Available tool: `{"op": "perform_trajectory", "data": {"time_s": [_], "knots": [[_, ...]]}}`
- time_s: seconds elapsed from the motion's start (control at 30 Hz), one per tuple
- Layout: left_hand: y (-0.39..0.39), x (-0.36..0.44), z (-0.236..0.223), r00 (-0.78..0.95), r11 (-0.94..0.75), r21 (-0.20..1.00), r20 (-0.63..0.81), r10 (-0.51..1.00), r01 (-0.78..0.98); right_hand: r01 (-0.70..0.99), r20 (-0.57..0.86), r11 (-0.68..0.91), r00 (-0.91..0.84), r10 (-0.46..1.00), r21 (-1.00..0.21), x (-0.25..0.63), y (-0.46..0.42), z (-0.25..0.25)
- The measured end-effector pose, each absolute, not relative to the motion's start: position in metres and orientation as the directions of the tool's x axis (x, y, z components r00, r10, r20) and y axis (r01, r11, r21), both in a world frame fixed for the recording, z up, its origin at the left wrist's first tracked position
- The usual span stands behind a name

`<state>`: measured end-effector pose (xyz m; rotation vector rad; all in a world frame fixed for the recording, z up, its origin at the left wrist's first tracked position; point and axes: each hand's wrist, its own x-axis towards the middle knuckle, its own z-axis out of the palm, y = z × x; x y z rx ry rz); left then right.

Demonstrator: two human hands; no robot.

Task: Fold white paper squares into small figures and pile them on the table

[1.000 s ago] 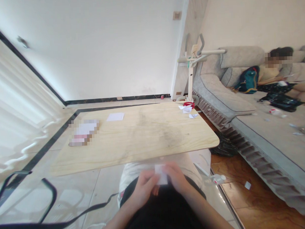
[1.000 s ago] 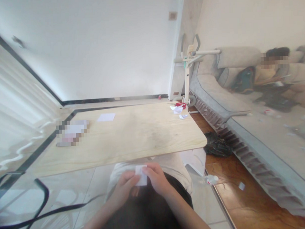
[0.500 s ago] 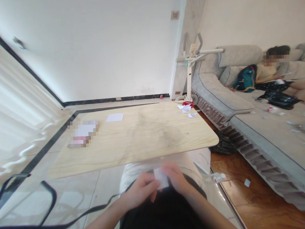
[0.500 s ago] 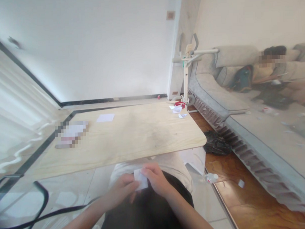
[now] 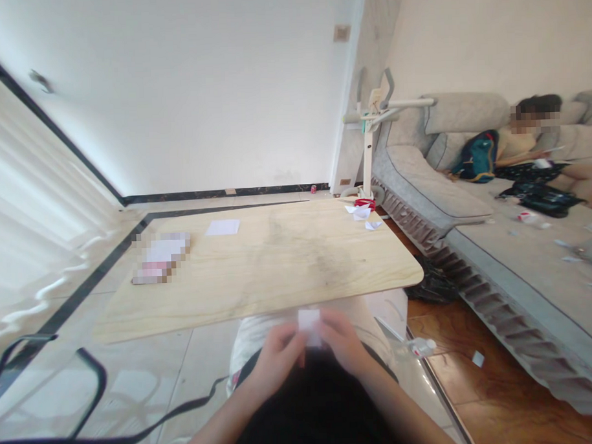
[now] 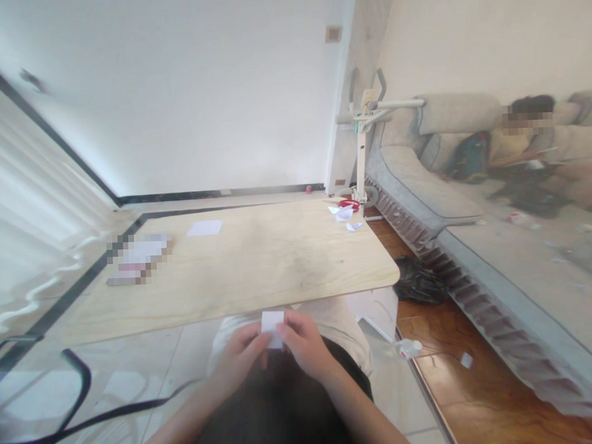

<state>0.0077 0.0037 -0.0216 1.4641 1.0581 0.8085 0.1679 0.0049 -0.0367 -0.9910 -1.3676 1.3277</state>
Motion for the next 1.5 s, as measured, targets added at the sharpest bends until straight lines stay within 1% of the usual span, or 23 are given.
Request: {"op": "perform_trajectory", "data": {"time_s": [0.1, 0.23, 0.3, 0.4, 0.5, 0.67, 0.93, 1.1, 1.3, 1.5], "knots": [[0.002, 0.015, -0.018, 0.298, 0.055, 0.992, -0.087, 0.95, 0.114, -0.042, 0.067, 0.061, -0.176, 0.982, -0.997, 0.165, 0.005, -0.036], [0.003, 0.02, -0.017, 0.143, 0.048, 0.997, -0.055, 0.988, 0.052, 0.01, 0.126, 0.126, 0.011, 0.992, -0.992, 0.162, 0.004, -0.034], [0.005, 0.019, -0.019, 0.077, 0.044, 0.997, -0.049, 0.996, 0.061, 0.057, 0.159, 0.156, 0.038, 0.987, -0.986, 0.162, 0.004, -0.033], [0.006, 0.017, -0.023, 0.048, 0.037, 0.995, -0.041, 0.998, 0.097, 0.139, 0.234, 0.234, -0.017, 0.972, -0.962, 0.162, 0.003, -0.029], [0.006, 0.017, -0.024, 0.041, 0.04, 0.992, -0.045, 0.998, 0.117, 0.18, 0.297, 0.301, -0.052, 0.954, -0.936, 0.162, 0.002, -0.027], [0.004, 0.016, -0.024, 0.008, 0.036, 0.99, -0.037, 0.999, 0.135, 0.228, 0.347, 0.364, -0.113, 0.931, -0.903, 0.163, 0.002, -0.027], [0.004, 0.014, -0.029, -0.023, 0.052, 0.996, -0.051, 0.998, 0.07, 0.27, 0.406, 0.453, -0.216, 0.888, -0.849, 0.162, 0.001, -0.027], [0.003, 0.014, -0.028, -0.031, 0.058, 0.997, -0.057, 0.998, 0.047, 0.266, 0.408, 0.467, -0.248, 0.879, -0.843, 0.163, 0.0, -0.027], [0.003, 0.013, -0.021, -0.011, 0.054, 0.997, -0.054, 0.998, 0.053, 0.218, 0.394, 0.432, -0.194, 0.898, -0.875, 0.163, -0.001, -0.031], [0.001, 0.013, -0.016, -0.05, 0.017, 0.998, -0.014, 0.999, 0.067, 0.178, 0.428, 0.458, -0.182, 0.885, -0.871, 0.161, -0.003, -0.024]]}}
